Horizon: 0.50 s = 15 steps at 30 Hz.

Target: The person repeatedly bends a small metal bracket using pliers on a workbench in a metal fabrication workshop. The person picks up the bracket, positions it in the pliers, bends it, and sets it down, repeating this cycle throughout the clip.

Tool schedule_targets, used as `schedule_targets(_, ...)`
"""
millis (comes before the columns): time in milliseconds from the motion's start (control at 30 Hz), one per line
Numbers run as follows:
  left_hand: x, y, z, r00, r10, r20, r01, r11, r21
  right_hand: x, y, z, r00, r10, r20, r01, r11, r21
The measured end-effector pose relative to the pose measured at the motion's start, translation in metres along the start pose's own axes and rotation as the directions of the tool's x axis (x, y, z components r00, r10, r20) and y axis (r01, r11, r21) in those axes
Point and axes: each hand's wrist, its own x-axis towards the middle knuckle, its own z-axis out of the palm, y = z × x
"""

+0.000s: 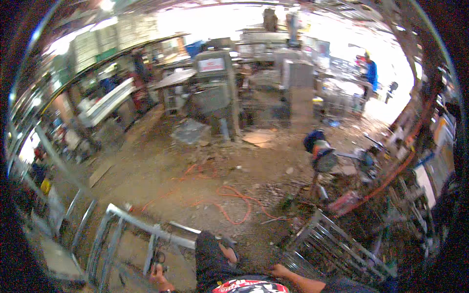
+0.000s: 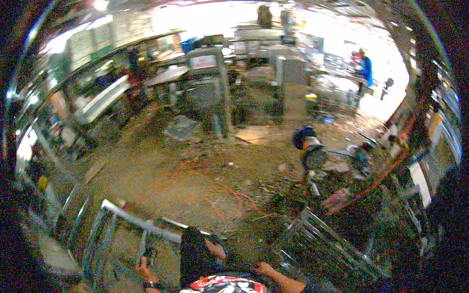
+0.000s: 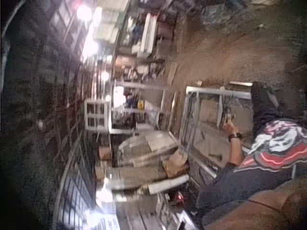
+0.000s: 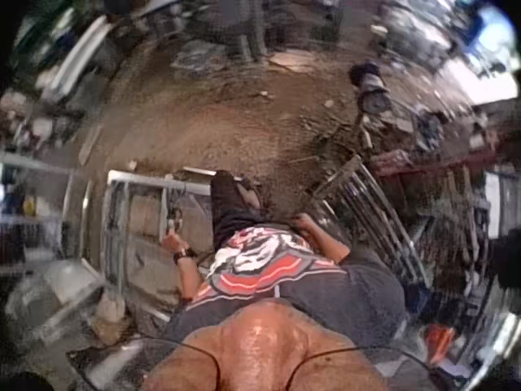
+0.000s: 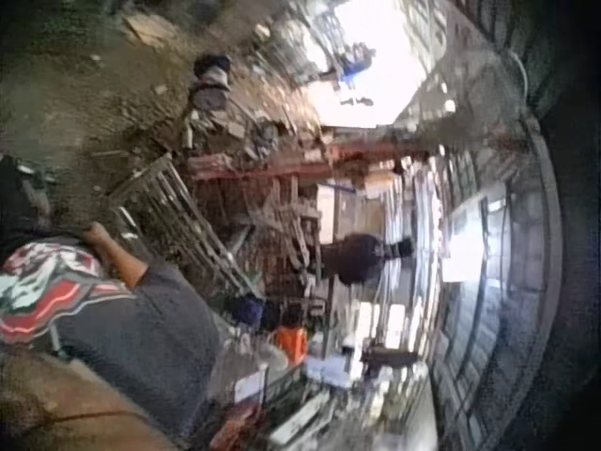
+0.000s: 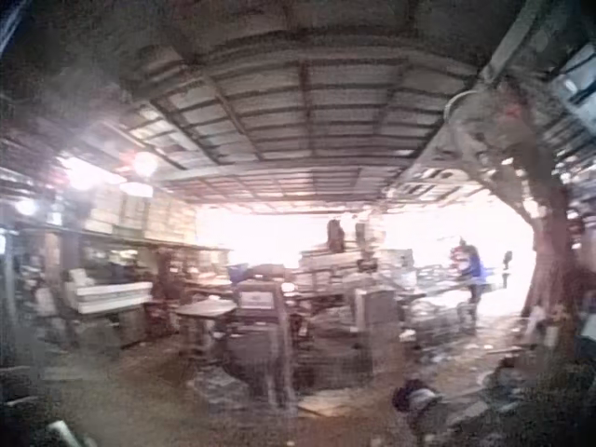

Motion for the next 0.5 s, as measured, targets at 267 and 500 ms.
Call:
schedule_targets(267,-0.027,0.097,0.101,0.964,-0.254,0.074,0.216,0.917,0.336,0.082,-0.046,-0.063,0.999,0.021,-0.038,-0.024,0.997,-0.073)
schedule_targets(500,0.094,0.089,0.223,0.872,0.128,0.473,-0.441,0.625,0.644,0.214,-0.126,-0.145,0.993,0.008,-0.119,-0.017,0.997,-0.073)
